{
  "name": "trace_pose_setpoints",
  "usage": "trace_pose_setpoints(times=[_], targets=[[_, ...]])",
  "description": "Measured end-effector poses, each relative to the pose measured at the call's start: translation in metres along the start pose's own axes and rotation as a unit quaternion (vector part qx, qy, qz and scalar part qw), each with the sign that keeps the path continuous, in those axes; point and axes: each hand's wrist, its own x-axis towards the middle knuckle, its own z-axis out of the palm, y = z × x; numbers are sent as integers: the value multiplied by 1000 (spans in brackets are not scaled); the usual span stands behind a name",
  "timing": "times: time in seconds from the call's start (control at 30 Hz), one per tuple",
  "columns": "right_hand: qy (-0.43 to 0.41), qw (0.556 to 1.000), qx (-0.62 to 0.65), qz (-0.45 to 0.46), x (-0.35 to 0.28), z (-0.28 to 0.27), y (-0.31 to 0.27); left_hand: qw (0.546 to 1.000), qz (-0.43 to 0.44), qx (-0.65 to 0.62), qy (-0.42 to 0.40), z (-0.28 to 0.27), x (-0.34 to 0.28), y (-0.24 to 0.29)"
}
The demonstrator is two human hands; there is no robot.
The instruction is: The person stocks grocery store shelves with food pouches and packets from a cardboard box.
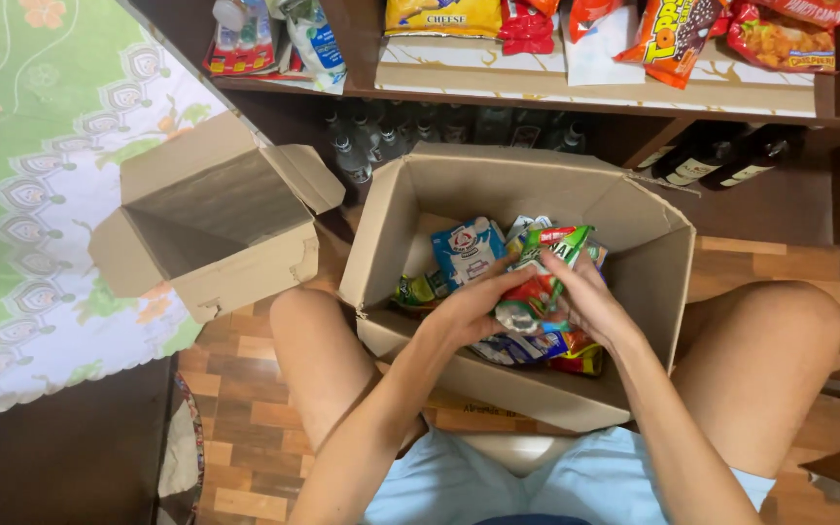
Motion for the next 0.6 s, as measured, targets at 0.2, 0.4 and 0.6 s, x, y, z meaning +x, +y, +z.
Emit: trace_pose_setpoints(times=[0.2, 0.4, 0.6], targets=[[272, 728, -596, -203, 16, -48, 25, 996, 5, -50, 78, -19, 30, -23], [-32, 913, -387, -129, 11, -34, 13, 993, 24, -63, 97, -24, 27, -10], [70, 859, -464, -205, -3, -6, 9, 938, 141, 307, 79, -26, -2, 17]])
